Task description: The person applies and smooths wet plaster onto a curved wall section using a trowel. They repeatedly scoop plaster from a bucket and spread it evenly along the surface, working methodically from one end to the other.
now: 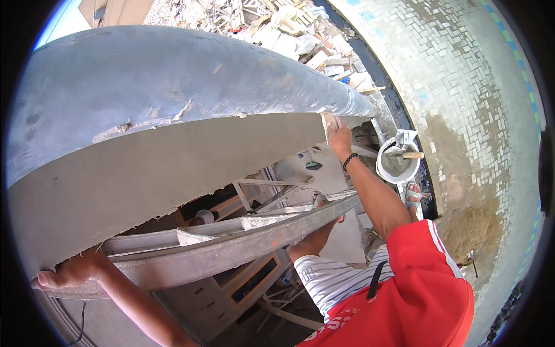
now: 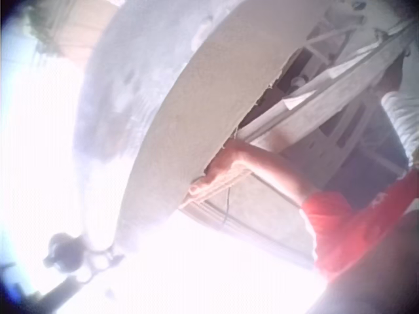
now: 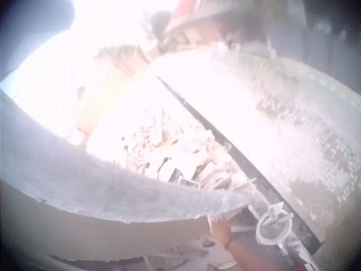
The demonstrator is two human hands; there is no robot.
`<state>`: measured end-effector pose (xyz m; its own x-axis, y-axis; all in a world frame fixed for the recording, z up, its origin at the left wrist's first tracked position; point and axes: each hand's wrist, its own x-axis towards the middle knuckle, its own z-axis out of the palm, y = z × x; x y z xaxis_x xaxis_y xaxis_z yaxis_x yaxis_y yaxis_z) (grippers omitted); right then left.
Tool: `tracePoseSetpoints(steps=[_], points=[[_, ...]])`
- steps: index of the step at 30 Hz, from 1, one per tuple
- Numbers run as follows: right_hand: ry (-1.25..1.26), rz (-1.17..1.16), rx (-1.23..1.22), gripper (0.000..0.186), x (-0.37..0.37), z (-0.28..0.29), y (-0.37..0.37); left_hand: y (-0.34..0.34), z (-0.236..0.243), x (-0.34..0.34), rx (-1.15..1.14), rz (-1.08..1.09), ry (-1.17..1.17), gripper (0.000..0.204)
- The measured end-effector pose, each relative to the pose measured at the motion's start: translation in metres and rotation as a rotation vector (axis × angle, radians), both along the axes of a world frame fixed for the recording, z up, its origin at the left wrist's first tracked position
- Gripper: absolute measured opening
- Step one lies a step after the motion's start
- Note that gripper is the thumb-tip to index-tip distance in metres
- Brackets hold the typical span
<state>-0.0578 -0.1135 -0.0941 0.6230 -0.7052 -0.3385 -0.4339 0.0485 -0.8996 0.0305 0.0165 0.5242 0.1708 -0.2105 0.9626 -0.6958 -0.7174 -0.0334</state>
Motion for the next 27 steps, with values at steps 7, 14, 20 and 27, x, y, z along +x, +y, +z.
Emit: tracePoseSetpoints(steps=[7,14,20,27], points=[[-0.192,0.13,-0.002,0.047,-0.023,0.065,0.011,0.03,0.014,-0.003,-0.401,-0.21,0.357,0.037],[0.141,-0.06,0.373,0.048,-0.03,-0.054,0.011,0.028,0.02,0.003,-0.355,-0.206,0.307,0.039],[-0.197,0.09,-0.135,0.047,0.034,-0.065,-0.002,0.027,0.021,0.004,-0.263,-0.168,0.265,0.04],[0.149,0.034,0.305,0.044,-0.019,-0.092,0.01,0.029,0.025,-0.003,-0.102,-0.115,0.115,0.041]])
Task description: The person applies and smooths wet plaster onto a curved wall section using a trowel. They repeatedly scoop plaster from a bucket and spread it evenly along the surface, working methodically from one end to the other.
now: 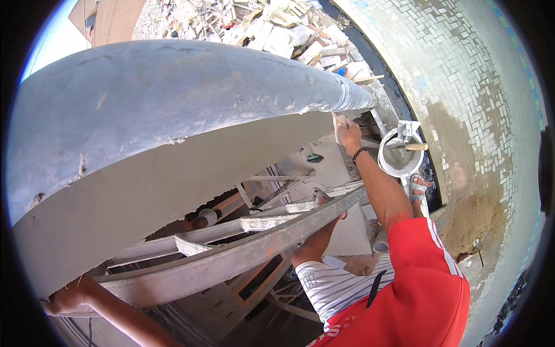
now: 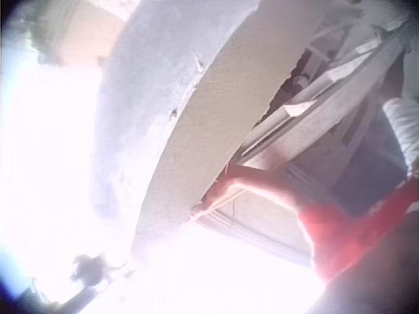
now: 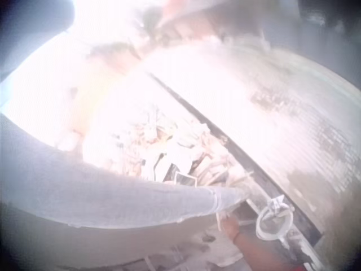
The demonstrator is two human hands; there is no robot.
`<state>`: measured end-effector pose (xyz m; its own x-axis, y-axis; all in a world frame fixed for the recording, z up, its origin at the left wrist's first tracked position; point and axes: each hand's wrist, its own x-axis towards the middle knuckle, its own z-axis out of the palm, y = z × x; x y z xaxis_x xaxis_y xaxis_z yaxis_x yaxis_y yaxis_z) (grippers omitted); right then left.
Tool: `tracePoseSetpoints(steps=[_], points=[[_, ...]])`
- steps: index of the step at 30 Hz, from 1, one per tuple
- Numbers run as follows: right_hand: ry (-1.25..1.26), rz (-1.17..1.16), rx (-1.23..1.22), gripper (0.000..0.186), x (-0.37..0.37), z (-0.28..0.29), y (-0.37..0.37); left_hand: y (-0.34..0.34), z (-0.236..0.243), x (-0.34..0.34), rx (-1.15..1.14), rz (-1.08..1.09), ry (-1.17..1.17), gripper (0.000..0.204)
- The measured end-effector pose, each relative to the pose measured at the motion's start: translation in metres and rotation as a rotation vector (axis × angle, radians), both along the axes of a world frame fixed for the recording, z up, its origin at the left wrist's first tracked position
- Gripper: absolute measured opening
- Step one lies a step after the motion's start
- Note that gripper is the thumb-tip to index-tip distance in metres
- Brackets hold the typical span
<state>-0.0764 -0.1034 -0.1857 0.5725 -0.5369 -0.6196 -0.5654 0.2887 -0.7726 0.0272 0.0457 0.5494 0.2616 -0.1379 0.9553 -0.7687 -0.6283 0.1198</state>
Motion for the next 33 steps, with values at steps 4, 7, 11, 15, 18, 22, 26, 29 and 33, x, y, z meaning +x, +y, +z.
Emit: tracePoseSetpoints(steps=[4,7,11,15,18,22,26,29,33], points=[[-0.333,-0.014,0.128,0.042,-0.015,0.106,0.003,-0.004,-0.015,-0.001,0.222,0.018,-0.192,0.042],[-0.563,-0.006,-0.053,0.042,-0.022,0.184,0.0,-0.049,-0.044,0.0,0.323,0.067,-0.303,0.049],[-0.846,0.043,-0.048,0.039,-0.03,0.293,-0.005,-0.043,-0.031,-0.004,0.598,0.292,-0.564,0.061],[-1.116,0.087,-0.294,0.038,-0.022,0.375,-0.011,-0.062,-0.045,-0.004,0.426,0.26,-0.496,0.072],[-1.225,0.087,-0.377,0.038,0.007,0.414,-0.029,-0.076,-0.045,-0.012,0.428,0.248,-0.454,0.076],[-0.953,0.073,-0.313,0.04,0.029,0.365,-0.028,-0.06,-0.052,-0.01,0.389,0.302,-0.425,0.076],[-0.821,0.064,-0.207,0.04,-0.019,0.329,-0.01,-0.056,-0.052,-0.011,0.377,0.308,-0.343,0.083],[-0.994,0.104,-0.252,0.041,-0.028,0.393,-0.011,-0.05,-0.048,-0.014,0.378,0.311,-0.305,0.089],[-1.087,0.076,-0.345,0.041,0.014,0.433,-0.026,-0.053,-0.051,-0.012,0.365,0.297,-0.289,0.089]])
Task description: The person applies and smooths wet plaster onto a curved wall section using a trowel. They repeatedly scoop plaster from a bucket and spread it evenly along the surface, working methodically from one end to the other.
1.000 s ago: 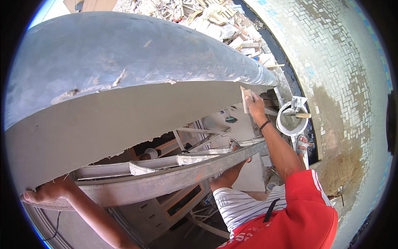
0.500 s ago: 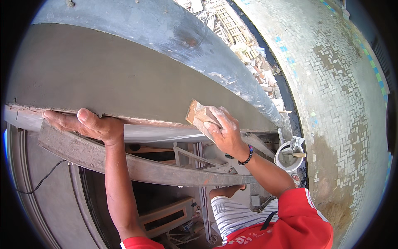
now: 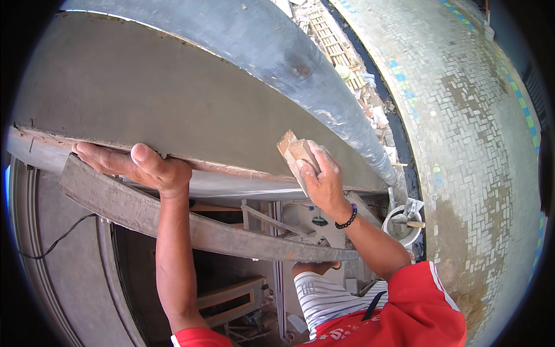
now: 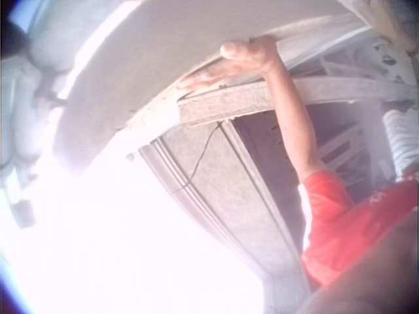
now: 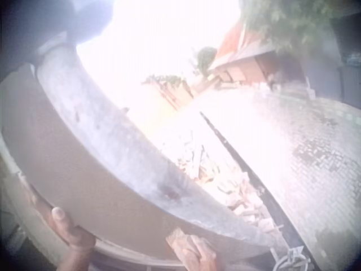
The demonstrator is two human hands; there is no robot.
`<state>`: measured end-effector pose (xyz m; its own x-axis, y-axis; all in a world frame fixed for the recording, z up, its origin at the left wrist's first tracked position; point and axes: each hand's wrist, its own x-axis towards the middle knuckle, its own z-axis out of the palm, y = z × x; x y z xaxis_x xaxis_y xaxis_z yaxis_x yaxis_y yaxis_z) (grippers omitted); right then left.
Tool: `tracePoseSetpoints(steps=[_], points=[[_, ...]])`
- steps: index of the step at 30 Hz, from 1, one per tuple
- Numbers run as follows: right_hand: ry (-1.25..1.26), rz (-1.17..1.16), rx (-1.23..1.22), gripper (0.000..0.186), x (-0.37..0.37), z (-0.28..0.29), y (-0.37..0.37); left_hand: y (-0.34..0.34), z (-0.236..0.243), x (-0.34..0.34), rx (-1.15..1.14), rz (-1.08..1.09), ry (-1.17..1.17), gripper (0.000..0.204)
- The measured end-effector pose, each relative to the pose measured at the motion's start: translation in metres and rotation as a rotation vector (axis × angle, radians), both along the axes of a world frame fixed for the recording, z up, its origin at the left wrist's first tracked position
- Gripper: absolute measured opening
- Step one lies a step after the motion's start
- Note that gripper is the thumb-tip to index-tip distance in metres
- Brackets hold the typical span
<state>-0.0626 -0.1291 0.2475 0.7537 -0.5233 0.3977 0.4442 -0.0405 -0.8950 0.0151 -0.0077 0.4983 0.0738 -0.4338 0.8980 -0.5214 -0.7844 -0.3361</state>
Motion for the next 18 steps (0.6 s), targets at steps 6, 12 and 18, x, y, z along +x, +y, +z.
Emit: tracePoseSetpoints(steps=[6,12,18], points=[[0.428,-0.017,0.135,0.043,-0.039,-0.109,0.018,-0.005,0.001,0.003,-0.007,-0.028,0.004,0.089],[0.041,-0.005,0.054,0.043,-0.029,-0.003,0.018,-0.001,-0.001,-0.002,-0.009,0.036,-0.002,0.086],[0.409,-0.044,0.06,0.049,0.028,-0.089,-0.006,-0.009,0.0,0.001,0.047,-0.002,-0.104,0.075]])
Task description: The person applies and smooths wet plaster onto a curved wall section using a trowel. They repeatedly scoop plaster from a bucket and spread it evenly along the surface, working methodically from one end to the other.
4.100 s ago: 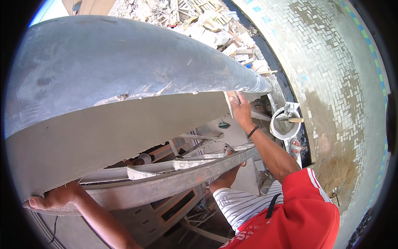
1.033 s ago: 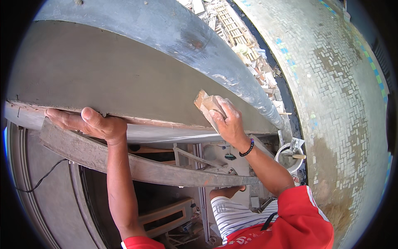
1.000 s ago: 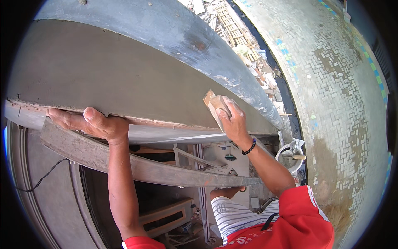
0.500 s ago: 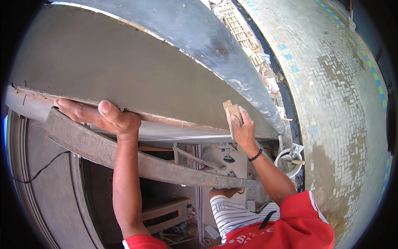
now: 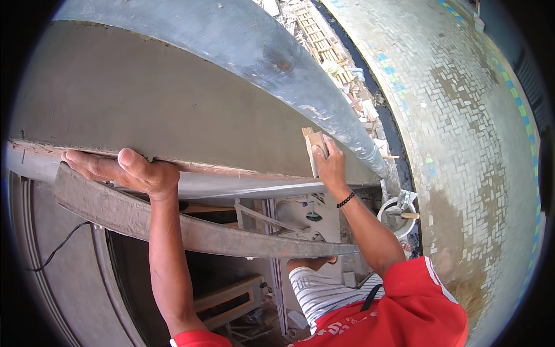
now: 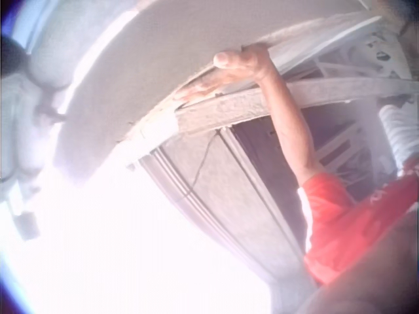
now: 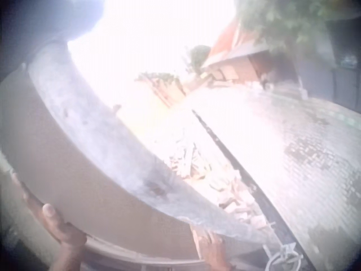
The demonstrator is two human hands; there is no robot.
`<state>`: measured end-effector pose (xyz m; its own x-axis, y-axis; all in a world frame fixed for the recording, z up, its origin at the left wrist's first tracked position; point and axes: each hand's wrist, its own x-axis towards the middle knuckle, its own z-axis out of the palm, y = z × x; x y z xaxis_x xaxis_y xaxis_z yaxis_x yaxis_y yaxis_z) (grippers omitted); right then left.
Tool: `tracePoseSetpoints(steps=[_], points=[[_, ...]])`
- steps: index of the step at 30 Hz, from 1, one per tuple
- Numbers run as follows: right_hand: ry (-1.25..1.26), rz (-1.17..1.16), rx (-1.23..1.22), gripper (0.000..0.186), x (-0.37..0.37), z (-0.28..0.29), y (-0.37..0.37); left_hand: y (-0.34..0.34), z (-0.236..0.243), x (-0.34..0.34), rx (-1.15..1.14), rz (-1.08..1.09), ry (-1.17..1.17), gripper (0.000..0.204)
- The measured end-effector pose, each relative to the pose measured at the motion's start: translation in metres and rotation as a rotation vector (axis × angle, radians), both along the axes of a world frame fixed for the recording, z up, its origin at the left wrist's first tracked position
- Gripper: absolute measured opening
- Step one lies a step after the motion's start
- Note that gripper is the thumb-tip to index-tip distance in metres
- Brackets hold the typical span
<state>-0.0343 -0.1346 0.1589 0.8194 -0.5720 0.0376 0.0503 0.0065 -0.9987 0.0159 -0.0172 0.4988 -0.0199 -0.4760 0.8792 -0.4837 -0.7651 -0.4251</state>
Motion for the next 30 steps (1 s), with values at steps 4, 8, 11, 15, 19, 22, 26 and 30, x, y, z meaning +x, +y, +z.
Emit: tracePoseSetpoints(steps=[4,8,11,15,19,22,26,30], points=[[0.144,-0.005,0.039,0.048,-0.044,-0.065,0.022,0.005,0.0,0.002,-0.017,-0.009,-0.003,0.075],[-0.17,0.01,0.098,0.046,-0.058,0.015,0.03,0.004,-0.002,0.0,0.0,0.001,0.024,0.079],[-0.318,-0.007,-0.022,0.042,-0.005,0.071,0.008,0.005,0.001,-0.003,-0.035,0.021,0.091,0.087],[0.137,0.052,-0.099,0.045,0.04,0.013,-0.017,0.0,0.0,0.001,0.017,-0.031,0.025,0.078],[0.11,-0.017,0.06,0.044,0.0,-0.057,0.007,-0.005,0.0,0.0,0.021,-0.024,-0.011,0.073],[0.03,-0.021,0.029,0.046,-0.02,-0.014,0.019,0.002,0.001,0.001,0.028,-0.038,-0.013,0.073],[-0.092,-0.011,0.069,0.046,-0.013,-0.011,0.009,-0.006,0.002,-0.006,0.064,-0.037,0.0,0.072],[-0.009,-0.015,0.042,0.044,-0.024,-0.048,0.013,0.003,0.001,0.002,0.053,-0.051,-0.032,0.071]])
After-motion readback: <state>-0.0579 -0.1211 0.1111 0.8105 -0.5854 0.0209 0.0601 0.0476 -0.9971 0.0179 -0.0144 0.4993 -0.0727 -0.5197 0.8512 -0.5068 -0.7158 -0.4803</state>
